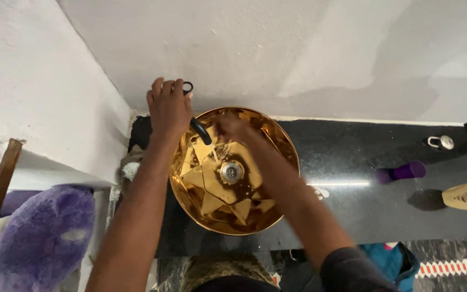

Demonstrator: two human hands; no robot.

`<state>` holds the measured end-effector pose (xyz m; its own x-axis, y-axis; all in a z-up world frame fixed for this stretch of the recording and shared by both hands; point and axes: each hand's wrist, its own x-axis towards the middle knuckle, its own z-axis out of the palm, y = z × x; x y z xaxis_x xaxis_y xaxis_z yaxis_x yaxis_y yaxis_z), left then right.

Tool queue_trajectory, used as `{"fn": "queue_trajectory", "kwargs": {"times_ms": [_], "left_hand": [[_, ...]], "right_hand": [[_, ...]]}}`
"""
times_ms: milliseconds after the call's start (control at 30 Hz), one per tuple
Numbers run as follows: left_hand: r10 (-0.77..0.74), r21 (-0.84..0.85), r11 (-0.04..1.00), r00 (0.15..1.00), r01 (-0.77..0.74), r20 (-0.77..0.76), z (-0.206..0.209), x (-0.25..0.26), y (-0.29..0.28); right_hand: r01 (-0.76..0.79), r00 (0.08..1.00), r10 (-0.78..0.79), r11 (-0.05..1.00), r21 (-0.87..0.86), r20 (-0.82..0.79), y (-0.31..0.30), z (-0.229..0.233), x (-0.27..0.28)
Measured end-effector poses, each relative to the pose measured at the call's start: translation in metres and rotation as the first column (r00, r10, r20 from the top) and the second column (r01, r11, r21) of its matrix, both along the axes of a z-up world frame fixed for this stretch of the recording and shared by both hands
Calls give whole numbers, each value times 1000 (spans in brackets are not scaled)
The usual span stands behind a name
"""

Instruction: The person scrubs the interior of a gold-colored star-shaped sink with a light blue brush, then rinses the sink and their hands with water from the faucet. The person uses both hands to scrub and rinse the sink surfaces.

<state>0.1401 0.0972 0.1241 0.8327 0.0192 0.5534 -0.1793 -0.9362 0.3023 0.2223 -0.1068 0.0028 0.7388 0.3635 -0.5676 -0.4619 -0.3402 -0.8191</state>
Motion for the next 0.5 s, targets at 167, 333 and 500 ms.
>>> {"fn": "queue_trajectory", "kwargs": {"times_ms": [167, 333, 500], "left_hand": [[-50, 49, 997, 998, 52, -45, -2, 16, 6], [-57, 112, 991, 988, 73, -142, 11, 23, 5], [-33, 232, 970, 985, 72, -168, 22, 16, 1]], "right_hand": [[-380, 732, 676, 509, -772, 85, -135, 19, -2], [-561, 560, 828, 342, -754, -41, -208, -24, -128], [-640, 463, 883, 278, -716, -72, -140, -3, -256]]}}
